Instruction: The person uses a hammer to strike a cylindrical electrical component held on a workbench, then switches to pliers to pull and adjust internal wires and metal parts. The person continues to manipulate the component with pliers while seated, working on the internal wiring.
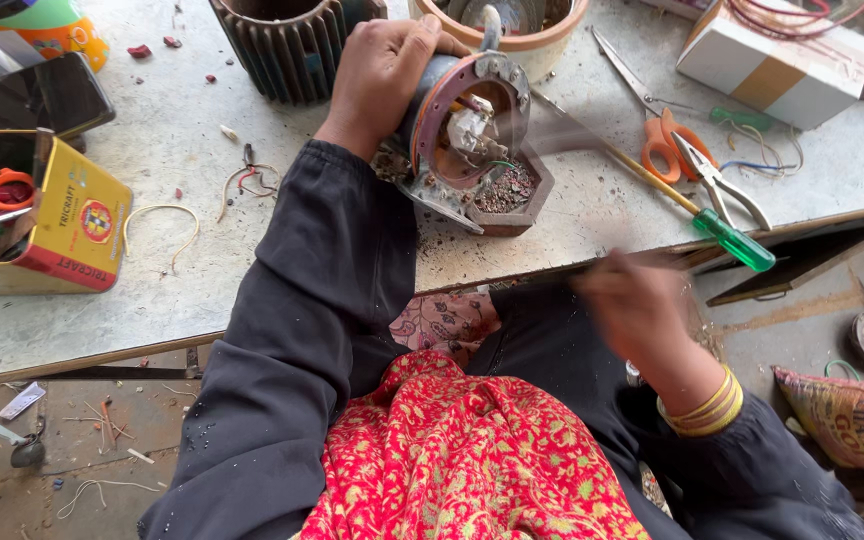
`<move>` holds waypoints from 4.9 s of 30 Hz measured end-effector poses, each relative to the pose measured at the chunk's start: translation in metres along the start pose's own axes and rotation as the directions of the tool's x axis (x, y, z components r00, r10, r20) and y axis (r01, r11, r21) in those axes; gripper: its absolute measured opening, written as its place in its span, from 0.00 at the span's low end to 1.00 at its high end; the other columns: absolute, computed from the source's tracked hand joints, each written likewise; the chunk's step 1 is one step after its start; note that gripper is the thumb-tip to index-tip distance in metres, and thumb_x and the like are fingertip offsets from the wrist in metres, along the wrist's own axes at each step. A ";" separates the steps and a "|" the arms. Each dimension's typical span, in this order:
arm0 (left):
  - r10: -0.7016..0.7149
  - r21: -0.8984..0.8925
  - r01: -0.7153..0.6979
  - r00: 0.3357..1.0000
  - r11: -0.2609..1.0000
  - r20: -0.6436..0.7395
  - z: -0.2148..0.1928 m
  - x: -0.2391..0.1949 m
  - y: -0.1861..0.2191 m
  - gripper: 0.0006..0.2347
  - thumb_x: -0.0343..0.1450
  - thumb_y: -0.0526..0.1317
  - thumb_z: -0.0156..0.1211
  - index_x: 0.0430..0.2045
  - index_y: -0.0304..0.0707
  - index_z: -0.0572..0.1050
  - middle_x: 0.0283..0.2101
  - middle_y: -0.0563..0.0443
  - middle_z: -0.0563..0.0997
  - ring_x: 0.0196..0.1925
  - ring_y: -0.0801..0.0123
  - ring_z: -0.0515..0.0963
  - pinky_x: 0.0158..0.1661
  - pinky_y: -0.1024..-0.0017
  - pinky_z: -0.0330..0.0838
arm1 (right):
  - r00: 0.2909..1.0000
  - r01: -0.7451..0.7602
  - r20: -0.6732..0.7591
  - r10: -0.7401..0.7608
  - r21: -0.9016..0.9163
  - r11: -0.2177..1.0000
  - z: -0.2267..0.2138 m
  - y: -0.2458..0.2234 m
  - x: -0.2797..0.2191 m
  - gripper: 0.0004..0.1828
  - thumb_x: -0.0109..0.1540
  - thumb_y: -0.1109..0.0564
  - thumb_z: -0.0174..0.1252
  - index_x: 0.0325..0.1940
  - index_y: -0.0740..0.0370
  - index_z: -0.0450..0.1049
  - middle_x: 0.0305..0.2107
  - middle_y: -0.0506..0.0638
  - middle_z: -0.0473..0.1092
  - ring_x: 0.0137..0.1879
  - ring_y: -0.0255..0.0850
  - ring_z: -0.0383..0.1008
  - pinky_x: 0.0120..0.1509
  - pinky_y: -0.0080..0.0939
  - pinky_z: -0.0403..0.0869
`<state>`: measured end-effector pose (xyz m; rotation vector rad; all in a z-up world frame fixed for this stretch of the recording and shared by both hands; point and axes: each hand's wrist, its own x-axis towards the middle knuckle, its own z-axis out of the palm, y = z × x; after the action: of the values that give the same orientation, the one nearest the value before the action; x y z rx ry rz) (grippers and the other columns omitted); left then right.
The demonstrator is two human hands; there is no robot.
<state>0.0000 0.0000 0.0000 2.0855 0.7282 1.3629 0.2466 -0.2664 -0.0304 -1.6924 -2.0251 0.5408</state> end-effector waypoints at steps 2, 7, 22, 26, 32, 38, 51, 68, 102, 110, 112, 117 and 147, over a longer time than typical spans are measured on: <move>-0.001 -0.018 0.000 1.000 1.000 -0.003 0.000 -0.001 0.001 0.18 0.78 0.46 0.48 0.35 0.34 0.86 0.29 0.44 0.87 0.27 0.65 0.83 0.33 0.71 0.73 | 0.999 0.041 -0.033 -0.039 0.043 0.998 -0.013 0.001 -0.007 0.30 0.61 0.61 0.65 0.69 0.56 0.71 0.38 0.61 0.78 0.41 0.45 0.81 0.45 0.43 0.77; 0.064 -0.105 -0.061 0.998 0.993 0.020 0.002 0.002 0.000 0.21 0.80 0.47 0.44 0.34 0.34 0.86 0.34 0.47 0.88 0.33 0.67 0.87 0.41 0.71 0.78 | 0.931 0.223 -0.362 0.037 0.648 0.728 -0.062 0.012 -0.029 0.31 0.68 0.49 0.55 0.76 0.58 0.63 0.37 0.60 0.74 0.33 0.38 0.73 0.37 0.38 0.71; -0.198 -0.033 0.195 0.968 0.980 -0.155 0.013 0.008 -0.005 0.32 0.77 0.64 0.37 0.24 0.44 0.88 0.28 0.52 0.89 0.32 0.67 0.89 0.38 0.72 0.78 | 0.889 0.142 -0.388 0.242 0.737 0.661 0.017 0.010 -0.047 0.32 0.74 0.56 0.47 0.82 0.62 0.50 0.27 0.47 0.64 0.24 0.26 0.59 0.24 0.27 0.60; -0.241 0.101 0.273 0.937 0.957 -0.253 0.023 0.023 -0.017 0.35 0.76 0.68 0.34 0.21 0.48 0.88 0.27 0.52 0.88 0.32 0.60 0.87 0.37 0.67 0.77 | 0.882 0.049 -0.328 0.340 0.780 0.624 0.019 0.013 -0.054 0.31 0.72 0.57 0.48 0.79 0.64 0.52 0.27 0.47 0.64 0.22 0.26 0.58 0.22 0.27 0.60; -0.326 0.169 0.406 0.872 0.898 -0.365 0.036 0.040 -0.036 0.39 0.70 0.72 0.25 0.16 0.50 0.87 0.21 0.56 0.85 0.26 0.61 0.85 0.34 0.64 0.77 | 0.874 -0.068 -0.246 0.420 0.793 0.606 0.020 0.013 -0.066 0.32 0.70 0.56 0.50 0.78 0.62 0.53 0.23 0.45 0.62 0.19 0.27 0.57 0.20 0.28 0.59; -0.171 0.424 0.338 0.907 0.840 -0.385 0.059 0.018 -0.031 0.40 0.70 0.74 0.20 0.29 0.49 0.85 0.19 0.56 0.79 0.26 0.67 0.79 0.50 0.57 0.64 | 0.876 -0.074 -0.252 0.412 0.772 0.631 0.030 0.013 -0.074 0.35 0.68 0.57 0.51 0.79 0.60 0.51 0.23 0.43 0.61 0.20 0.26 0.57 0.20 0.28 0.60; 0.229 0.763 0.035 0.944 0.646 -0.237 0.046 -0.042 0.004 0.36 0.76 0.72 0.27 0.49 0.41 0.76 0.49 0.45 0.71 0.59 0.53 0.69 0.62 0.45 0.57 | 0.871 -0.080 -0.321 0.372 0.655 0.752 0.059 0.006 -0.073 0.39 0.69 0.57 0.53 0.83 0.52 0.48 0.26 0.45 0.65 0.28 0.28 0.61 0.30 0.31 0.64; -0.240 0.665 0.066 0.955 0.744 0.174 -0.004 -0.012 0.051 0.44 0.70 0.80 0.28 0.27 0.35 0.79 0.31 0.40 0.74 0.40 0.54 0.74 0.44 0.57 0.67 | 0.884 -0.068 -0.435 0.170 0.241 0.968 0.055 -0.008 -0.033 0.34 0.68 0.58 0.54 0.78 0.51 0.56 0.47 0.67 0.75 0.49 0.57 0.80 0.50 0.46 0.75; -0.201 0.495 0.228 0.974 0.838 -0.108 0.022 -0.015 0.050 0.17 0.71 0.49 0.49 0.25 0.39 0.83 0.31 0.33 0.83 0.35 0.38 0.82 0.40 0.51 0.77 | 0.848 0.065 -0.203 0.490 0.957 0.283 0.042 0.012 -0.084 0.27 0.69 0.57 0.54 0.73 0.48 0.60 0.29 0.42 0.62 0.31 0.29 0.59 0.34 0.32 0.62; -0.160 0.540 0.159 0.986 0.826 -0.046 0.020 -0.012 0.043 0.16 0.73 0.49 0.49 0.24 0.39 0.81 0.32 0.34 0.83 0.38 0.38 0.82 0.41 0.49 0.74 | 0.655 0.414 -0.729 0.197 0.565 0.714 -0.011 -0.012 -0.097 0.21 0.75 0.58 0.53 0.71 0.45 0.60 0.33 0.48 0.68 0.29 0.29 0.65 0.32 0.30 0.67; -0.123 0.567 0.124 0.992 0.815 -0.039 0.021 -0.013 0.033 0.18 0.74 0.49 0.49 0.23 0.36 0.80 0.33 0.34 0.84 0.39 0.37 0.82 0.41 0.48 0.74 | 0.711 0.309 -0.698 0.090 0.425 0.851 0.013 -0.012 -0.088 0.19 0.75 0.57 0.52 0.70 0.46 0.61 0.33 0.50 0.71 0.32 0.33 0.69 0.36 0.33 0.69; -0.140 0.494 0.176 0.984 0.851 -0.111 0.026 -0.010 0.031 0.21 0.74 0.52 0.50 0.23 0.31 0.79 0.32 0.29 0.82 0.37 0.36 0.82 0.41 0.50 0.76 | 0.906 -0.107 -0.393 0.157 0.147 0.983 0.025 -0.004 -0.070 0.27 0.72 0.53 0.55 0.75 0.54 0.61 0.29 0.53 0.74 0.35 0.34 0.73 0.42 0.40 0.74; 0.180 0.529 -0.104 0.979 0.842 -0.094 0.030 -0.011 0.035 0.16 0.76 0.47 0.53 0.25 0.34 0.80 0.30 0.32 0.82 0.33 0.35 0.80 0.35 0.46 0.74 | 0.912 -0.101 -0.300 0.282 0.499 0.860 0.037 -0.019 -0.054 0.39 0.69 0.58 0.54 0.83 0.50 0.48 0.38 0.51 0.69 0.35 0.28 0.60 0.34 0.36 0.64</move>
<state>0.0293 -0.0373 0.0067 2.5205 1.1284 1.5316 0.2185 -0.3233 -0.0552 -1.5550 -1.3283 0.6690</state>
